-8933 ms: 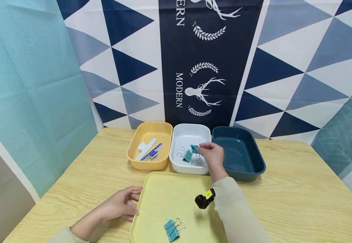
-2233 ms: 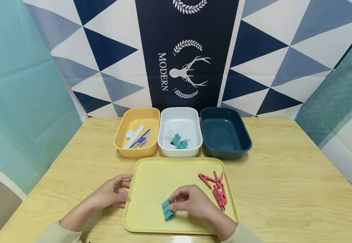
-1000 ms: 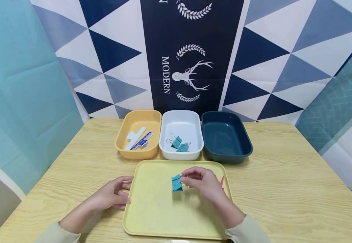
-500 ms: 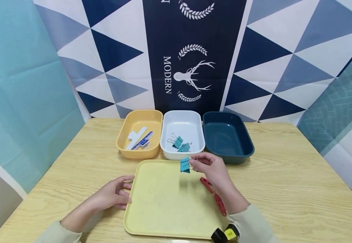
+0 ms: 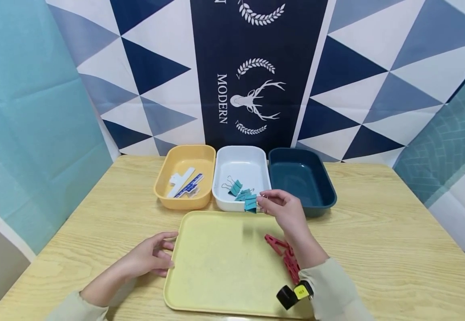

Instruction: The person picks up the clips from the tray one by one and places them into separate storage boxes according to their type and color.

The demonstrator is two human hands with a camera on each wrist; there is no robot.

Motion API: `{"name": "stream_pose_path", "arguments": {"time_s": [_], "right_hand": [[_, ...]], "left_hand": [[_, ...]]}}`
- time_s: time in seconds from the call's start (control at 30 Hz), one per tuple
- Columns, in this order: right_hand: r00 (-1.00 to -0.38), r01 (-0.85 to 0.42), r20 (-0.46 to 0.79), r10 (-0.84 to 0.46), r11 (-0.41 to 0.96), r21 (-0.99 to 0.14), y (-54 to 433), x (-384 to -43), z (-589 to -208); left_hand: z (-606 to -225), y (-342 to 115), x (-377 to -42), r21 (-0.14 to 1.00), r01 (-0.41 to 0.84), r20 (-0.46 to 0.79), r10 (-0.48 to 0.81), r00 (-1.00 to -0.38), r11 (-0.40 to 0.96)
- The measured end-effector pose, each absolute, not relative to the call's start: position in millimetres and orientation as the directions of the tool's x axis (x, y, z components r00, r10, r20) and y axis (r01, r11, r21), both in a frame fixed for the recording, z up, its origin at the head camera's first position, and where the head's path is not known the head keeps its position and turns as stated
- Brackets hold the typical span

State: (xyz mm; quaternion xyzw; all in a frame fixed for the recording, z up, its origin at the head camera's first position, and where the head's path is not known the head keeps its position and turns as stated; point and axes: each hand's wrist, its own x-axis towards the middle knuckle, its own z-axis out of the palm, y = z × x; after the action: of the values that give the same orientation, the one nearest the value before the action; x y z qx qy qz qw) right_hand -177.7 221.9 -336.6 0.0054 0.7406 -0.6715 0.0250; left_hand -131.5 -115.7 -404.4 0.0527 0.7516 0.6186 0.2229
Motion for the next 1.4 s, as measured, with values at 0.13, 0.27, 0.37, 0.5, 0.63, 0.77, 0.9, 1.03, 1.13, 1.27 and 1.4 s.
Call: {"name": "stream_pose_path", "arguments": {"time_s": [0.13, 0.27, 0.37, 0.5, 0.63, 0.77, 0.9, 1.03, 1.13, 1.27, 1.4], "right_hand": [[-1.000, 0.025, -0.026, -0.006, 0.097, -0.995, 222, -182, -337], [-0.999, 0.033, -0.031, 0.030, 0.094, -0.995, 221, -187, -337], [-0.999, 0.034, -0.030, 0.045, 0.093, -0.995, 220, -190, -337], [-0.998, 0.039, -0.034, 0.051, 0.102, -0.994, 219, -194, -336], [-0.997, 0.047, -0.041, 0.063, 0.100, -0.994, 219, -198, -335], [-0.997, 0.045, -0.040, 0.069, 0.074, -0.996, 218, -202, -334], [-0.996, 0.052, -0.048, 0.075, 0.052, -0.997, 216, -207, -334], [-0.995, 0.059, -0.055, 0.086, 0.041, -0.997, 214, -211, -337], [-0.995, 0.060, -0.057, 0.086, 0.031, -0.998, 213, -213, -339], [-0.994, 0.065, -0.063, 0.087, 0.027, -0.997, 212, -214, -342], [-0.993, 0.077, -0.074, 0.095, 0.026, -0.997, 212, -214, -344]], "left_hand": [[-404, -116, -131, 0.953, -0.193, -0.268, 0.351, -0.897, 0.233], [-405, -116, -132, 0.954, -0.190, -0.264, 0.355, -0.897, 0.232], [-406, -116, -133, 0.955, -0.189, -0.262, 0.356, -0.897, 0.228], [-405, -116, -133, 0.956, -0.189, -0.261, 0.354, -0.898, 0.225], [-405, -116, -132, 0.956, -0.192, -0.262, 0.354, -0.898, 0.221], [-406, -116, -133, 0.956, -0.197, -0.266, 0.355, -0.896, 0.219], [-406, -115, -133, 0.955, -0.195, -0.265, 0.353, -0.897, 0.223], [-405, -116, -133, 0.954, -0.195, -0.267, 0.353, -0.897, 0.228], [-405, -116, -132, 0.954, -0.195, -0.269, 0.356, -0.895, 0.229], [-405, -117, -133, 0.954, -0.193, -0.268, 0.363, -0.893, 0.229], [-404, -117, -133, 0.954, -0.194, -0.268, 0.365, -0.892, 0.227]]}}
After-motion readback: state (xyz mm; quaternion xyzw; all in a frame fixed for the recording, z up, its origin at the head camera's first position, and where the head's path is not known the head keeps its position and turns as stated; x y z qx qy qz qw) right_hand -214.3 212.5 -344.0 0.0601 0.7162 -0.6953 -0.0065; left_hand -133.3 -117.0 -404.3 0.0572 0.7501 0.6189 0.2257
